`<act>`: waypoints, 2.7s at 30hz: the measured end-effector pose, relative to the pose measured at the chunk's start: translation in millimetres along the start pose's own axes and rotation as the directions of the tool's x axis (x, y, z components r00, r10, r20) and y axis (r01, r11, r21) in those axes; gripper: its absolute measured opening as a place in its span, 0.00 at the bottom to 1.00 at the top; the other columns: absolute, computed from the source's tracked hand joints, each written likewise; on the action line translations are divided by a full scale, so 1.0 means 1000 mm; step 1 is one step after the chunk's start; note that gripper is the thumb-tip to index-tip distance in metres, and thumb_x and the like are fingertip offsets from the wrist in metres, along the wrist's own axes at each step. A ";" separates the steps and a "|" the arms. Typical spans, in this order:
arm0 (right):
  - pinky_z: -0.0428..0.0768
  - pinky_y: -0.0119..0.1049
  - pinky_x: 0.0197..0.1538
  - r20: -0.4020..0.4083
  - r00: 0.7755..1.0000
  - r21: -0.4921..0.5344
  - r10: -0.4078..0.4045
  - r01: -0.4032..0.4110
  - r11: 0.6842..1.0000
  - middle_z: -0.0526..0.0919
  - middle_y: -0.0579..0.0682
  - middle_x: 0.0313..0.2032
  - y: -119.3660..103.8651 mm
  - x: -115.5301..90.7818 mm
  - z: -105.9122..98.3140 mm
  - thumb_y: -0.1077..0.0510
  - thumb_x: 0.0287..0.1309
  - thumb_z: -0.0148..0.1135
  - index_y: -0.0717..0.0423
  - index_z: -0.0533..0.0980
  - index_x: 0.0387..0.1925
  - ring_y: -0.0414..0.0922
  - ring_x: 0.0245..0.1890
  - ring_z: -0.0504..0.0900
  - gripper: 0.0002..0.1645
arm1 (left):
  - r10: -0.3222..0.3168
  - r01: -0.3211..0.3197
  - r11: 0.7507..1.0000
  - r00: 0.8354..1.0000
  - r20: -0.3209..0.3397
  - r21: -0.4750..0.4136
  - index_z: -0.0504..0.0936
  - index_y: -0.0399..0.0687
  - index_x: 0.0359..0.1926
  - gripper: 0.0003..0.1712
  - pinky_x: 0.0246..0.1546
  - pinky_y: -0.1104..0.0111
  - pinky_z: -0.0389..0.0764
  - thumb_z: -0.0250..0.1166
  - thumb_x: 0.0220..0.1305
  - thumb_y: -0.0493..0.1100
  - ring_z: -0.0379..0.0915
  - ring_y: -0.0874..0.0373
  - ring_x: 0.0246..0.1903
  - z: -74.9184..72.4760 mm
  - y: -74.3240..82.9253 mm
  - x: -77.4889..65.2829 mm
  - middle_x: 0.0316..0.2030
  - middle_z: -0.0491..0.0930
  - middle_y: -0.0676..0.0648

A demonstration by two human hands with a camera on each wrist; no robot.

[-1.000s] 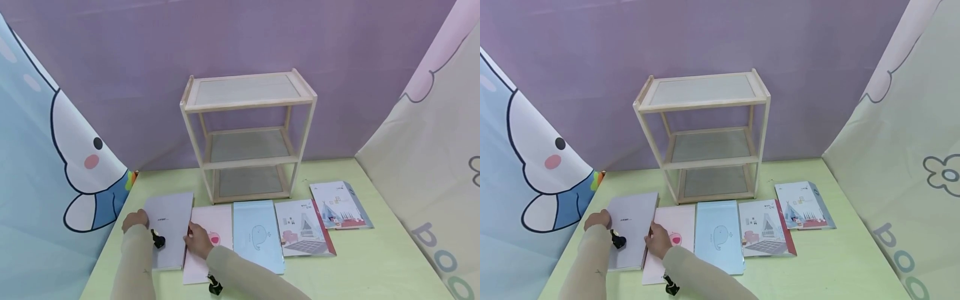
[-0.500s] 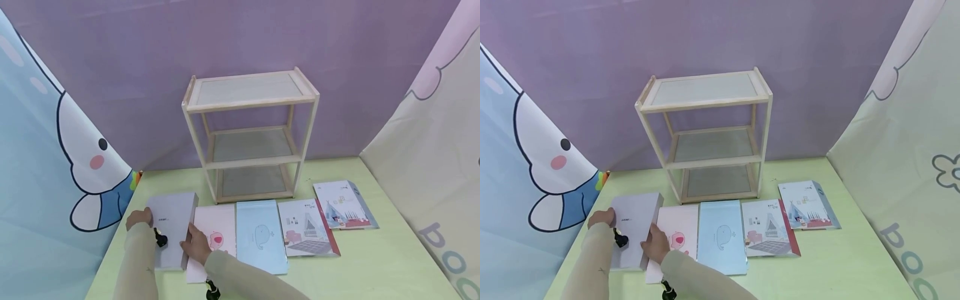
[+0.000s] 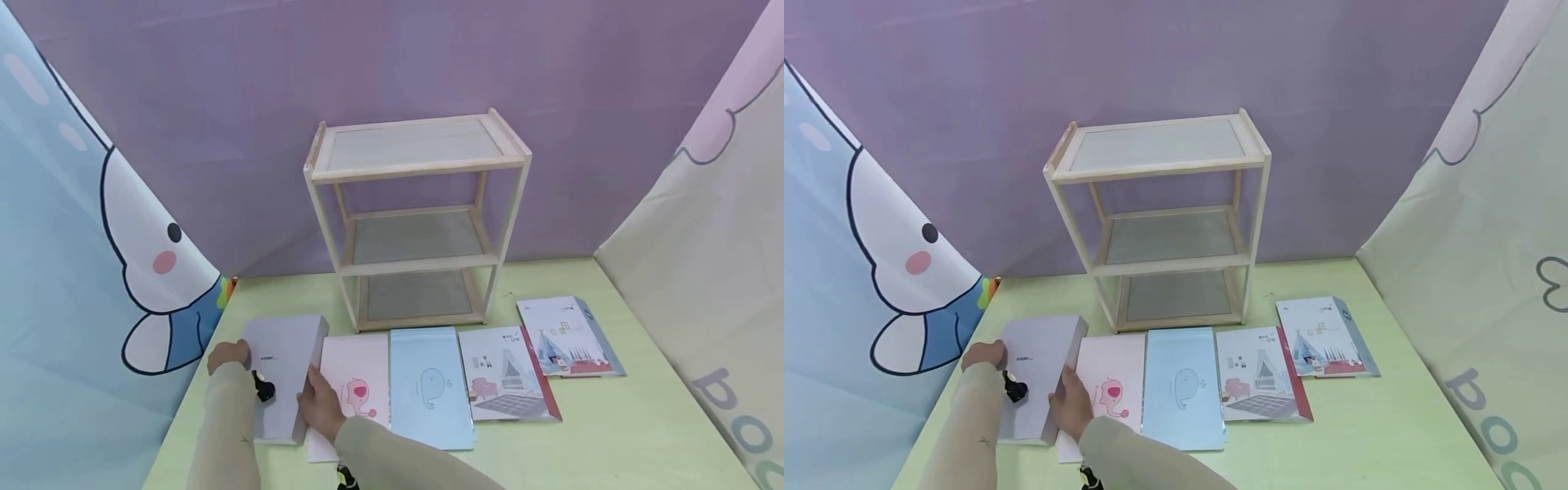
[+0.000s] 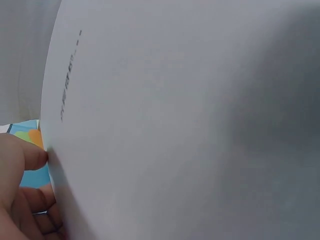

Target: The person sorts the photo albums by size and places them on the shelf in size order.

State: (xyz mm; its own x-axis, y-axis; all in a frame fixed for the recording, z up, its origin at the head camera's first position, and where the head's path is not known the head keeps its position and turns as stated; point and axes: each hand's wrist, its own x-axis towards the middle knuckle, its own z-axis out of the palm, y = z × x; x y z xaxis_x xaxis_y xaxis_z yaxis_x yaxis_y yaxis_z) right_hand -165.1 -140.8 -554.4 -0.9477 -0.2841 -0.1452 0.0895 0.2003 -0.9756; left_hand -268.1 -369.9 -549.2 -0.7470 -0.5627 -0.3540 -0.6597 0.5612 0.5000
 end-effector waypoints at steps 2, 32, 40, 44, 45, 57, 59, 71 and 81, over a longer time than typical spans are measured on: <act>0.56 0.48 0.69 0.011 0.999 0.024 0.030 -0.030 0.999 0.57 0.51 0.70 0.000 -0.002 0.001 0.54 0.65 0.52 0.48 0.51 0.72 0.51 0.69 0.56 0.38 | -0.007 0.007 1.000 1.000 0.001 -0.019 0.69 0.19 0.51 0.34 0.37 0.52 0.76 0.39 0.65 0.50 0.70 0.41 0.36 -0.001 0.001 -0.002 0.45 0.72 0.25; 0.56 0.46 0.68 -0.144 0.990 0.226 -0.010 0.043 0.973 0.56 0.53 0.70 0.002 0.003 0.014 0.55 0.60 0.61 0.53 0.44 0.73 0.49 0.69 0.55 0.49 | -0.093 0.093 0.985 0.996 0.008 -0.142 0.62 0.21 0.60 0.39 0.59 0.48 0.66 0.44 0.67 0.55 0.62 0.33 0.58 -0.009 0.001 -0.005 0.58 0.64 0.23; 0.63 0.48 0.64 -0.154 0.986 0.332 0.057 -0.002 0.943 0.59 0.60 0.68 -0.003 0.006 0.012 0.57 0.57 0.64 0.61 0.53 0.70 0.56 0.68 0.59 0.45 | -0.087 0.088 0.984 0.996 0.014 -0.158 0.61 0.19 0.60 0.40 0.59 0.48 0.66 0.44 0.66 0.55 0.62 0.33 0.57 -0.010 -0.003 -0.007 0.57 0.64 0.23; 0.72 0.49 0.58 -0.116 0.990 0.440 0.081 -0.022 0.898 0.68 0.61 0.63 -0.006 0.007 0.011 0.60 0.55 0.65 0.64 0.60 0.66 0.57 0.61 0.70 0.39 | -0.086 0.088 0.983 0.996 0.016 -0.162 0.61 0.18 0.59 0.39 0.57 0.49 0.68 0.45 0.66 0.54 0.64 0.34 0.55 -0.013 0.000 -0.010 0.56 0.65 0.23; 0.74 0.49 0.56 -0.103 0.991 0.464 0.090 -0.032 0.885 0.70 0.62 0.61 -0.007 0.008 0.010 0.61 0.55 0.65 0.64 0.61 0.65 0.57 0.59 0.72 0.38 | -0.090 0.092 0.982 0.996 0.021 -0.164 0.61 0.18 0.60 0.39 0.57 0.49 0.68 0.45 0.66 0.55 0.64 0.35 0.54 -0.014 0.000 -0.010 0.56 0.65 0.23; 0.74 0.49 0.56 0.136 0.977 0.596 0.166 -0.215 0.774 0.78 0.58 0.50 -0.001 0.015 -0.004 0.59 0.58 0.63 0.70 0.71 0.54 0.55 0.53 0.77 0.26 | -0.099 0.100 0.980 0.995 0.013 -0.170 0.62 0.20 0.59 0.39 0.58 0.50 0.68 0.46 0.65 0.55 0.64 0.36 0.54 -0.008 -0.007 -0.001 0.56 0.66 0.25; 0.75 0.50 0.55 0.159 0.971 0.608 0.177 -0.237 0.757 0.79 0.59 0.49 -0.001 0.016 -0.005 0.60 0.57 0.64 0.70 0.72 0.53 0.55 0.51 0.78 0.25 | -0.090 0.090 0.982 0.996 0.009 -0.164 0.63 0.20 0.58 0.39 0.56 0.50 0.69 0.46 0.65 0.55 0.65 0.37 0.52 -0.008 -0.009 0.001 0.54 0.67 0.25; 0.79 0.57 0.43 0.213 0.937 0.527 0.276 -0.348 0.775 0.75 0.62 0.43 -0.007 0.020 -0.010 0.61 0.54 0.66 0.68 0.63 0.52 0.57 0.44 0.80 0.29 | -0.009 0.015 0.989 0.999 0.045 -0.149 0.64 0.18 0.58 0.39 0.59 0.51 0.67 0.50 0.63 0.53 0.64 0.36 0.55 -0.003 -0.005 0.002 0.57 0.65 0.23; 0.83 0.48 0.37 0.176 0.955 0.508 0.239 -0.296 0.809 0.78 0.61 0.38 0.000 0.022 -0.017 0.63 0.50 0.62 0.67 0.65 0.48 0.53 0.36 0.84 0.24 | 0.076 -0.070 0.997 0.970 0.229 -0.036 0.61 0.19 0.60 0.45 0.59 0.51 0.66 0.47 0.65 0.62 0.65 0.39 0.52 -0.007 0.011 -0.004 0.58 0.63 0.24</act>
State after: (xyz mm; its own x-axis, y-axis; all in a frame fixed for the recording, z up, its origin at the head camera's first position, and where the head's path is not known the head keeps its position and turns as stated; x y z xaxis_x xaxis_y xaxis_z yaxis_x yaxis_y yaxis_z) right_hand -191.2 -131.5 -554.4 -0.8295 -0.3886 -0.4011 0.5090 -0.2304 -0.8294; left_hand -271.2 -366.0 -536.5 -0.7940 -0.3645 -0.4865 -0.6026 0.5767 0.5516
